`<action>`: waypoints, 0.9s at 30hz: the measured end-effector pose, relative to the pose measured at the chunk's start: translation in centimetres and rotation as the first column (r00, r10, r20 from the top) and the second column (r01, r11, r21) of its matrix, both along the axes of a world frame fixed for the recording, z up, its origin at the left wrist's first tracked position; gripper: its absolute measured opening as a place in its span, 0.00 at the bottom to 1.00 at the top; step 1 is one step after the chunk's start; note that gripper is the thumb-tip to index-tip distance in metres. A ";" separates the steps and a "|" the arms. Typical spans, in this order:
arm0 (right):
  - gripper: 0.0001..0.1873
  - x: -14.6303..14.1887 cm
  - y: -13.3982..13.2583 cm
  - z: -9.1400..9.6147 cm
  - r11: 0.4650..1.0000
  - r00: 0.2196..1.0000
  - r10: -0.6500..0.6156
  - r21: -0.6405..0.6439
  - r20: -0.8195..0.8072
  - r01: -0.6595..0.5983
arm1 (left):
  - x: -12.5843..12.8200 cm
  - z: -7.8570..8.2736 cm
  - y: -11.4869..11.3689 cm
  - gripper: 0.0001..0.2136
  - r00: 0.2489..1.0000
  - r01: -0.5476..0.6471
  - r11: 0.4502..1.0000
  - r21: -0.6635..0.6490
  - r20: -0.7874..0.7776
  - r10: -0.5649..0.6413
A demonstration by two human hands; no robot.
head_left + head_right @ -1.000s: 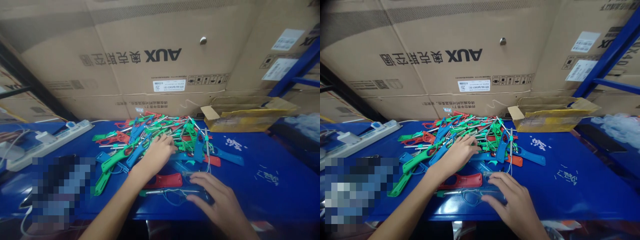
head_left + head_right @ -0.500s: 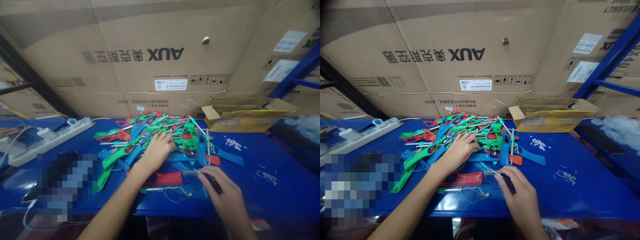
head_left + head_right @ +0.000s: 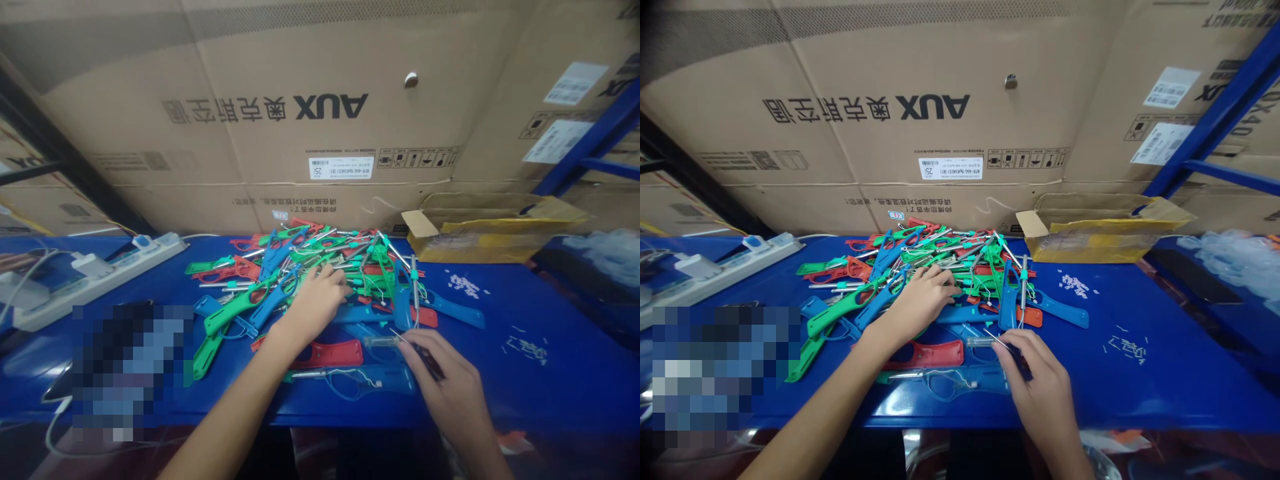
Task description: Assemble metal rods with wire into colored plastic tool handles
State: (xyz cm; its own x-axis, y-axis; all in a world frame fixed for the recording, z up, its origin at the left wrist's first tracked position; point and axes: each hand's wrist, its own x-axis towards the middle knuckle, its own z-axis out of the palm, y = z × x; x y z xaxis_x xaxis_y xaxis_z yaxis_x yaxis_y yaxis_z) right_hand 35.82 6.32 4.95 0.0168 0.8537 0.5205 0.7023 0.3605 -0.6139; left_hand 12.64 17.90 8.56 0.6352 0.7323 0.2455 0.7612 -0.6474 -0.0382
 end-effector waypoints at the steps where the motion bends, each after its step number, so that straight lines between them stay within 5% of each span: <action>1: 0.10 0.0 0.0 0.1 1.000 1.000 0.001 -0.002 -0.001 -0.001 | 0.2 -0.1 0.0 0.06 1.000 -0.010 1.000 0.008 -0.002 0.010; 9: 0.10 -0.1 0.0 0.1 1.000 1.000 0.008 -0.003 -0.005 -0.008 | 0.7 0.3 0.0 0.06 0.995 -0.008 1.000 0.030 0.096 0.005; 16: 0.07 0.0 0.0 0.2 0.997 0.997 0.072 0.003 -0.039 -0.072 | -1.7 3.8 -2.3 0.15 0.893 0.024 1.000 -0.002 0.450 -0.021; 18: 0.06 -0.1 0.0 0.3 0.996 0.995 0.088 -0.016 -0.053 -0.089 | -2.7 4.5 -4.1 0.13 0.722 0.098 0.991 -0.089 0.692 -0.009; 21: 0.07 -0.4 -0.5 0.9 0.993 0.985 0.103 -0.044 -0.135 -0.110 | -3.3 4.2 -8.2 0.11 0.522 0.147 0.946 -0.289 0.835 0.174; 25: 0.11 -1.7 -3.2 1.2 0.957 0.926 0.289 0.037 -0.243 -0.289 | -1.8 0.9 -15.1 0.08 0.129 0.272 0.771 -0.576 0.816 0.564; 27: 0.16 -2.8 -4.9 0.9 0.857 0.842 0.516 0.078 -0.159 -0.510 | -0.5 -1.1 -18.1 0.14 -0.019 0.375 0.697 -0.611 0.747 0.664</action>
State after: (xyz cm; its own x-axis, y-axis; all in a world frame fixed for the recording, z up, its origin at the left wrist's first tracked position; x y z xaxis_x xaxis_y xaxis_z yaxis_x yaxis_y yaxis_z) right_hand 33.02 1.38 5.88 -0.3295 0.7477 0.5765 0.2993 0.6618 -0.6873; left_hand 12.16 -0.18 7.45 0.0354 0.9987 -0.0369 -0.2216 0.0438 0.9742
